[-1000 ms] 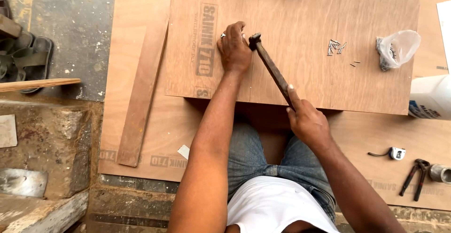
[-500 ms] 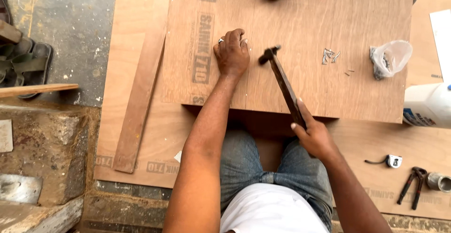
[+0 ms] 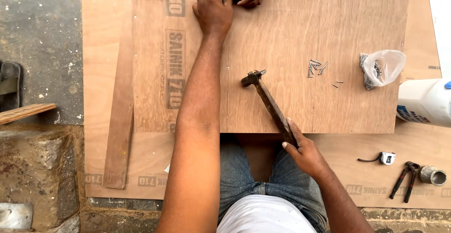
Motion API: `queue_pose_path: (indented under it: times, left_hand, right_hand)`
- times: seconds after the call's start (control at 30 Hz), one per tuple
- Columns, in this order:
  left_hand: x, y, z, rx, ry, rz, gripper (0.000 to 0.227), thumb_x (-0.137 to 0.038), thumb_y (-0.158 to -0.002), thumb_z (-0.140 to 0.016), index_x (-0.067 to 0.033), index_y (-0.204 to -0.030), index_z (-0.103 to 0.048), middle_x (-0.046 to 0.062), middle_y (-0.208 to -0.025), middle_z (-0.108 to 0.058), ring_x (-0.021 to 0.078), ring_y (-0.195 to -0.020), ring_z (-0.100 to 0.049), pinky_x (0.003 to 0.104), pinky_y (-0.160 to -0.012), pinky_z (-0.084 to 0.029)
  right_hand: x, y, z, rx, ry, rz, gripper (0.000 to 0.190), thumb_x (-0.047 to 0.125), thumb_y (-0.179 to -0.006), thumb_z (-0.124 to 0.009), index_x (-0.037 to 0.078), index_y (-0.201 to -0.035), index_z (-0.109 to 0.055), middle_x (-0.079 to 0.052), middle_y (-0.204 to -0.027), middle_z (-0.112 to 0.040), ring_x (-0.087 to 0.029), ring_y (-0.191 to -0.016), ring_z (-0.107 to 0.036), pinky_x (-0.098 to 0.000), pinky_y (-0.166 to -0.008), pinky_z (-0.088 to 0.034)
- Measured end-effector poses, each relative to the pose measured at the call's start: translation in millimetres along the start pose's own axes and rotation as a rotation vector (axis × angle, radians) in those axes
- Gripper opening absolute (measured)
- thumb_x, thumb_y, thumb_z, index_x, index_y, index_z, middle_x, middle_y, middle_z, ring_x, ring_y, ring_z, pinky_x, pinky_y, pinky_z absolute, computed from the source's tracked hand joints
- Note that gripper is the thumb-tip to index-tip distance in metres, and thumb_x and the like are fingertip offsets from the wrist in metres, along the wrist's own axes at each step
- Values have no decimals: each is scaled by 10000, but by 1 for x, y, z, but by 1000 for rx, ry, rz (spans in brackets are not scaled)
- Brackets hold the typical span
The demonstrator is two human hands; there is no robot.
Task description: The person marks a wooden board with a pen, hammers nails into it to assemble a box, and then turns the box over to continue hammering the other sides.
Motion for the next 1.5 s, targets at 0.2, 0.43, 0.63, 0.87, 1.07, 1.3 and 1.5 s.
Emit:
queue_pose_path:
  times: [0.2, 0.43, 0.63, 0.87, 1.07, 1.3, 1.5]
  left_hand:
    - [6, -8, -16, 22, -75, 7, 47, -269, -936, -716, -231, -926, -742, -89, -914, -723, 119, -906, -660, 419, -872, -435]
    - [28, -3, 4, 124, 238, 302, 143, -254, -1065, -616, -127, -1020, -664, -28, -836, -706, 73, -715, -665, 264, -663, -587]
    - [36, 14, 24, 153, 497, 140, 194, -87, -990, -623, -95, -1177, -670, -15, -915, -725, 72, -764, -673, 231, -686, -625]
    - [7, 24, 34, 15, 112, -122, 82, -149, -920, -707, -213, -962, -736, -60, -902, -734, 126, -872, -667, 368, -876, -461]
    - [6, 21, 28, 215, -50, 5, 123, -158, -987, -674, -262, -1038, -716, -108, -932, -698, 101, -899, -630, 389, -985, -368]
    - [6, 21, 21, 229, -111, -27, 92, -211, -941, -702, -284, -950, -758, -115, -1074, -660, 98, -975, -605, 380, -954, -371]
    - [4, 22, 19, 216, -137, -53, 83, -215, -929, -701, -261, -933, -769, -94, -1071, -654, 111, -961, -601, 388, -931, -369]
  right_hand:
    - [-22, -9, -4, 33, -41, 0, 795, 310, -950, -618, 280, -1622, -194, -225, -1444, -574, -339, -1387, -532, -480, -1138, -439]
    - [-12, -3, -5, 52, -45, -62, 791, 317, -959, -599, 312, -1627, -176, -210, -1505, -515, -322, -1435, -471, -498, -1164, -408]
    - [1, 10, -3, 65, -183, -112, 844, 219, -944, -635, 313, -1657, -194, -141, -1024, -707, -249, -748, -637, -401, -697, -590]
    - [9, 20, -2, 127, -448, -46, 834, 117, -920, -607, 242, -1640, -206, -41, -715, -549, -125, -565, -549, -300, -501, -502]
    - [19, 15, 8, 132, -485, -5, 830, 107, -914, -603, 212, -1642, -219, -37, -721, -543, -126, -550, -537, -295, -491, -500]
    - [64, -7, 26, 26, -304, 20, 808, 142, -943, -599, 191, -1641, -196, -52, -700, -558, -120, -539, -555, -305, -467, -522]
    - [93, -17, 42, -54, -311, 116, 808, 135, -933, -604, 168, -1648, -230, -51, -727, -554, -121, -562, -564, -302, -488, -533]
Point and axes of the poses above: each hand's wrist, its own y-axis away from the middle knuckle, its own z-axis out of the back of the hand, x = y × z, the point moved 4 cm from there along -y, towards the middle knuckle
